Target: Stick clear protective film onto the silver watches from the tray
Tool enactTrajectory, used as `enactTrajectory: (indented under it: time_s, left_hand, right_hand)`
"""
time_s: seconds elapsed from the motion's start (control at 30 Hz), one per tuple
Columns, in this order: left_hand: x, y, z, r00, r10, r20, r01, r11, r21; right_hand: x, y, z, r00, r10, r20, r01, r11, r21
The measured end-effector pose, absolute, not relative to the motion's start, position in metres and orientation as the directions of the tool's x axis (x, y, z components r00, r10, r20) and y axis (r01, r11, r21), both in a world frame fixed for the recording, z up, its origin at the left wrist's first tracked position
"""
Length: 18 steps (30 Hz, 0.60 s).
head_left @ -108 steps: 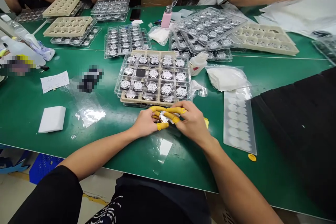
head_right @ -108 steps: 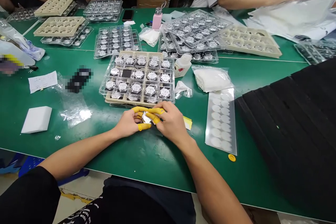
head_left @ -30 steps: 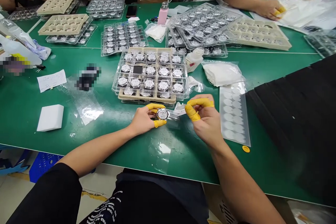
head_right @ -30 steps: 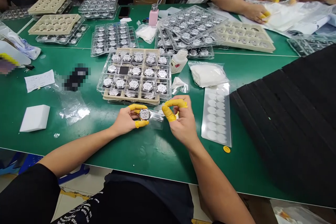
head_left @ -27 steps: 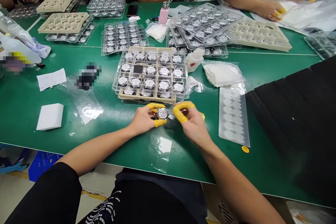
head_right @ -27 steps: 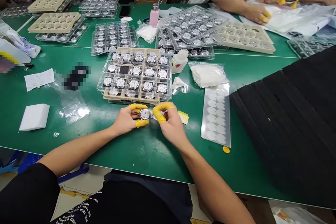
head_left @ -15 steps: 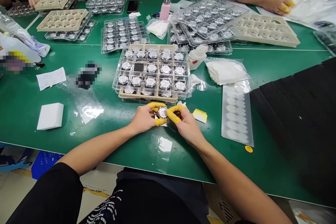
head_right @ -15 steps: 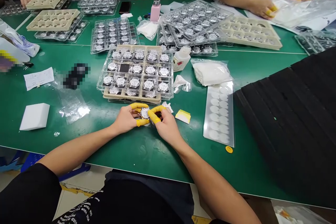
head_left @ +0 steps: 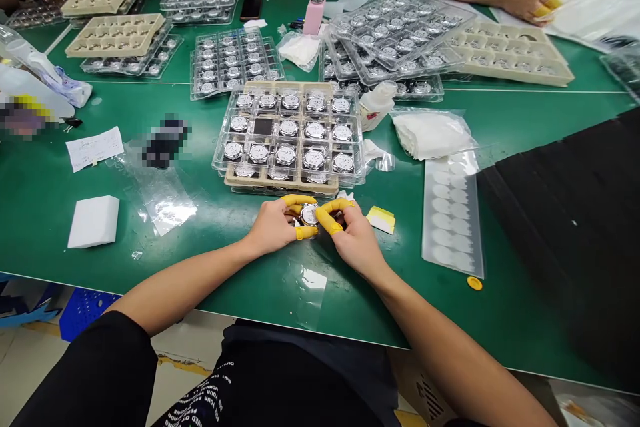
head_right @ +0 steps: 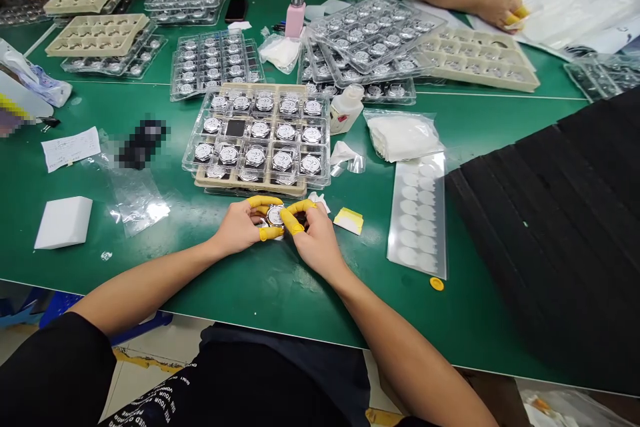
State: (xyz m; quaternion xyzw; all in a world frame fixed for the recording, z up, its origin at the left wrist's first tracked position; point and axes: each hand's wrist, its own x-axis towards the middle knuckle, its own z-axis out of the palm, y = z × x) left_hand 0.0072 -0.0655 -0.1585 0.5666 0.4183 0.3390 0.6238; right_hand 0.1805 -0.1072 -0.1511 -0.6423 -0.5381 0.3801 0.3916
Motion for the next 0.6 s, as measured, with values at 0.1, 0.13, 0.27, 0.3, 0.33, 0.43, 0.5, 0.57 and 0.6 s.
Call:
enactTrajectory:
  time_s: [0.1,0.13,0.27,0.3,0.33,0.43,0.5,0.57,0.6]
  left_hand:
    - [0.0073,-0.0655,-0.1584,0.419,0.897,-0.140,0.056,0.129,0.990]
    - [0.0073,-0.0656,-0.1581,0.418,0.897,-0.142,0.059,0.129,0.990]
    - [0.0076,-0.0663,-0.1575,0.418,0.897,-0.140,0.059,0.127,0.990]
    - [0.0077,-0.0665,-0.1575,0.418,0.898,-0.138,0.058,0.125,0.990]
    - [0.0077,-0.0667,-0.1575,0.418,0.898,-0.136,0.057,0.124,0.991]
    - [0.0077,-0.0668,-0.1576,0.414,0.900,-0.136,0.057,0.123,0.991]
    - [0.0076,-0.0667,-0.1578,0.413,0.901,-0.135,0.055,0.123,0.991]
    - [0.0076,-0.0666,-0.1578,0.413,0.901,-0.134,0.054,0.122,0.991]
    - [0.0076,-0.0665,-0.1578,0.415,0.900,-0.134,0.055,0.123,0.991]
  right_hand:
    - [0.1805,-0.1079,-0.1522,0.131,0.991,-0.030,0.416,-0.082,-0.906]
    - [0.1806,-0.1080,-0.1527,0.128,0.991,-0.025,0.420,-0.077,-0.904]
    - [0.1808,-0.1083,-0.1538,0.123,0.992,-0.019,0.429,-0.071,-0.900]
    - [0.1810,-0.1083,-0.1538,0.124,0.992,-0.017,0.430,-0.069,-0.900]
    - [0.1813,-0.1082,-0.1539,0.125,0.992,-0.014,0.431,-0.067,-0.900]
    - [0.1828,-0.1081,-0.1549,0.124,0.992,-0.010,0.441,-0.065,-0.895]
    - [0.1828,-0.1083,-0.1566,0.124,0.992,-0.011,0.448,-0.066,-0.892]
    - [0.1808,-0.1086,-0.1579,0.122,0.992,-0.013,0.453,-0.068,-0.889]
    - [0.1791,-0.1087,-0.1578,0.116,0.993,-0.017,0.455,-0.068,-0.888]
